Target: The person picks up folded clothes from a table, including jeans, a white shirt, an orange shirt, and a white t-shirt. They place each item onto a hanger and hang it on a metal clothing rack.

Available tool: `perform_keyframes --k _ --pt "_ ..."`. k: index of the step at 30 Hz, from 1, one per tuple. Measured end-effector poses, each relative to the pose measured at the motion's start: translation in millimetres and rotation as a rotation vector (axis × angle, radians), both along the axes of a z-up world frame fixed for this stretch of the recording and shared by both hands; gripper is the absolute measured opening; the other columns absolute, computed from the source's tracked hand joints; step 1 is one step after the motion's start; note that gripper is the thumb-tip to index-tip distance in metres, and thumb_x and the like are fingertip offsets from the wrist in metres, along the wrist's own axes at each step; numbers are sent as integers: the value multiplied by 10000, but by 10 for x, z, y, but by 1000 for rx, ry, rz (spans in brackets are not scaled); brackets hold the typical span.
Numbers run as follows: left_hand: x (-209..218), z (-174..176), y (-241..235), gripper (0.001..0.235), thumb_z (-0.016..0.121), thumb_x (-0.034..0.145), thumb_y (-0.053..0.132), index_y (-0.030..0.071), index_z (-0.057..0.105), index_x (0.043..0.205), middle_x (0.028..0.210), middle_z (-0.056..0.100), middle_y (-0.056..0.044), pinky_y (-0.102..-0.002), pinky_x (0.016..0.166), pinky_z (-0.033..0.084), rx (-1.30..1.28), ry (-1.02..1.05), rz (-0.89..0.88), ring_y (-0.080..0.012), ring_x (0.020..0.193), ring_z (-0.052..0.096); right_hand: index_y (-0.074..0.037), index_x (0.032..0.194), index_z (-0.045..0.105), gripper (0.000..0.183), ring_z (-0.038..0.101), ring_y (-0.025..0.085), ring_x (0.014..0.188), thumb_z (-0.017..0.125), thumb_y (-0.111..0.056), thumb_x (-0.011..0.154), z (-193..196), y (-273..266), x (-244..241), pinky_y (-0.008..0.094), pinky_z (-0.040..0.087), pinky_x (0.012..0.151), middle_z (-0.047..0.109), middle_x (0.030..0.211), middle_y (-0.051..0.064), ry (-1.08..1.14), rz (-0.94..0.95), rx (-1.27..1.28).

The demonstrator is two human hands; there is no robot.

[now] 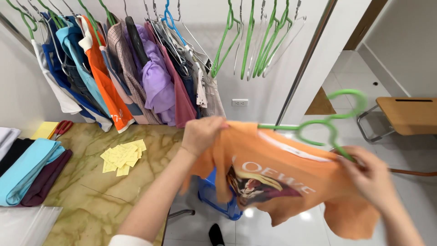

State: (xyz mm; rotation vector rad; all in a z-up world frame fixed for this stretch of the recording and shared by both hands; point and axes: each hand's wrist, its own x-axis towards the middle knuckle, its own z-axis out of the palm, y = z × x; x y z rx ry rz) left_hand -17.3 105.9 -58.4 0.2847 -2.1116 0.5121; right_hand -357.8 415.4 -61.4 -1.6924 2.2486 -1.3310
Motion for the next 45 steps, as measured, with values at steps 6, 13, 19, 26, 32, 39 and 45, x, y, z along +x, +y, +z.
perform_keyframes --k 6,13,19,26,32,39,45 --pt "-334 255 -400 296 469 1047 407 227 704 1050 1055 787 -27 -549 728 517 1002 86 282 -367 952 715 47 1152 761 192 625 226 945 652 -82 1060 -71 377 -247 371 492 767 752 1055 164 -662 -130 136" --pt "-1464 12 -1169 706 606 926 429 112 422 1529 1227 604 -144 -546 966 511 1309 183 69 -366 1003 718 -123 1226 763 405 666 133 1114 812 -88 826 -600 -638 405 301 457 1037 774 1200 20 -526 -24 307" --pt "-1225 432 -805 389 559 964 270 112 538 1319 1144 693 -90 -492 675 563 1150 222 100 -301 911 713 -130 986 659 317 624 172 916 531 26 742 -1796 -1969 898 314 508 832 708 945 45 -538 74 177" --pt "-1062 143 -781 436 497 1005 203 155 516 1438 904 703 -132 -496 581 556 1250 -87 6 -325 809 691 -86 1011 610 342 697 236 981 468 100 762 -2527 -2983 884 327 506 928 672 990 119 -422 94 78" --pt "-966 52 -1160 648 460 1042 283 186 282 1658 787 703 -77 -517 536 481 1333 -19 19 -337 637 657 -72 1206 645 450 730 210 1119 508 27 789 -1524 -3589 1204 332 548 923 758 1162 103 -555 155 -49" --pt "-586 -205 -1091 724 497 1071 342 101 160 1665 1685 125 -356 -542 1100 400 1191 99 69 -535 1534 197 -85 1074 652 285 667 198 1350 564 42 834 94 -3762 1378 345 464 1131 741 1418 111 -592 226 -80" --pt "-412 -158 -1203 792 502 1011 331 192 113 1688 881 765 60 -453 1167 331 1400 135 1 -345 1120 636 -84 1074 578 274 513 145 905 520 -14 816 379 -4927 1146 291 429 860 557 957 20 -146 278 -269"
